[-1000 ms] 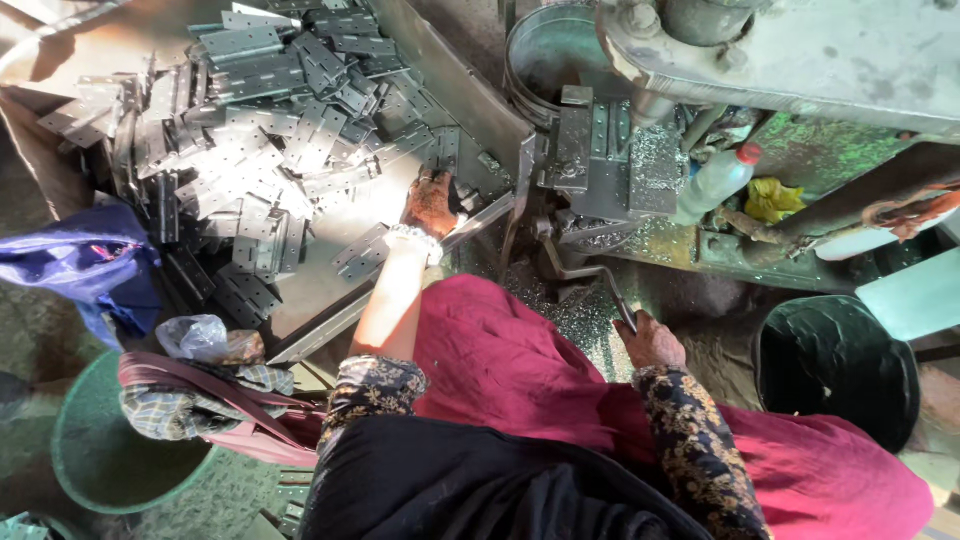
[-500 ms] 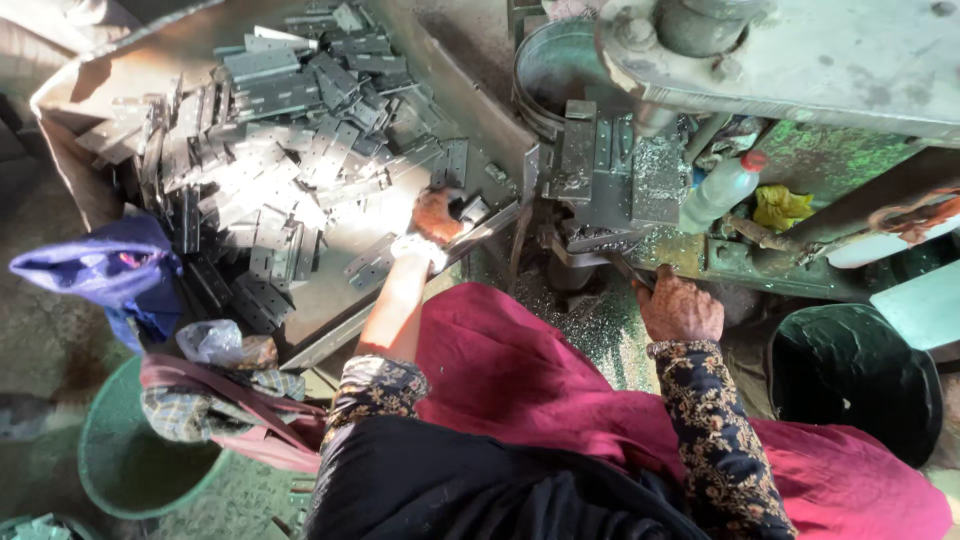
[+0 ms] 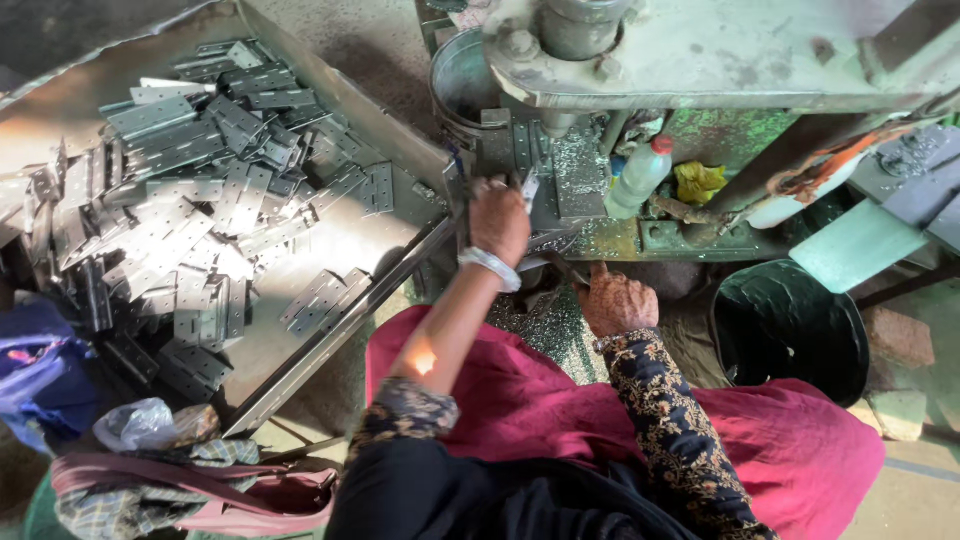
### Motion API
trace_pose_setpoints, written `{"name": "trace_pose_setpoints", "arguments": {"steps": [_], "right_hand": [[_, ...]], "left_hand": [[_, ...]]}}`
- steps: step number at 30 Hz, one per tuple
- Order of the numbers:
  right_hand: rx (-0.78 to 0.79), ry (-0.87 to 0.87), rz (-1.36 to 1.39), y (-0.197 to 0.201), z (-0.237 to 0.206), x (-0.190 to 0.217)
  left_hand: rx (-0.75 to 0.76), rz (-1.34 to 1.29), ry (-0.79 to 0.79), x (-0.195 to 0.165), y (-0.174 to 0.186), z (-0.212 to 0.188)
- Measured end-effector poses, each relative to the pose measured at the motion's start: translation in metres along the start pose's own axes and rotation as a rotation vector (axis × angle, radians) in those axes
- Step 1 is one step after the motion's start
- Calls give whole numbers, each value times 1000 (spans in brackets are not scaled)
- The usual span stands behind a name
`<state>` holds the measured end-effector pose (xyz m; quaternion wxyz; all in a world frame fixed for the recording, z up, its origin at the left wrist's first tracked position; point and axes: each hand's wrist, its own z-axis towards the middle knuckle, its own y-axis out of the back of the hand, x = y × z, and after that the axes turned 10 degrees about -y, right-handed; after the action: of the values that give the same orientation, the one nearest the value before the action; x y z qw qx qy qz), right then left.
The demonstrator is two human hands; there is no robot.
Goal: The person repeatedly picks metal hinge-like parts from a tray, places them under a press machine, and operates the press with a lever. Finished parts are returned to the tray after each cycle.
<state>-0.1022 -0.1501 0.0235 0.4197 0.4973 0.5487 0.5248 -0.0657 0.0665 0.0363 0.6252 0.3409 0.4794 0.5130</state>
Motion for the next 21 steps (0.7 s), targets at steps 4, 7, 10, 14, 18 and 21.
{"name": "trace_pose_setpoints", "arguments": {"steps": [4, 7, 10, 14, 18, 21], "right_hand": [[100, -21, 13, 4, -1, -4], [241, 34, 16, 4, 14, -5], [324, 30, 4, -10, 33, -12], [319, -23, 141, -56, 26, -26], [336, -143, 173, -92, 0, -32], [257, -97, 175, -92, 7, -33]], "left_hand": [[-71, 252, -51, -48, -41, -25], [76, 171, -8, -40, -37, -20], [211, 195, 4, -31, -23, 4], [259, 369, -15, -40, -14, 18], [177, 333, -30, -46, -6, 5], [246, 300, -27, -43, -1, -6]]}}
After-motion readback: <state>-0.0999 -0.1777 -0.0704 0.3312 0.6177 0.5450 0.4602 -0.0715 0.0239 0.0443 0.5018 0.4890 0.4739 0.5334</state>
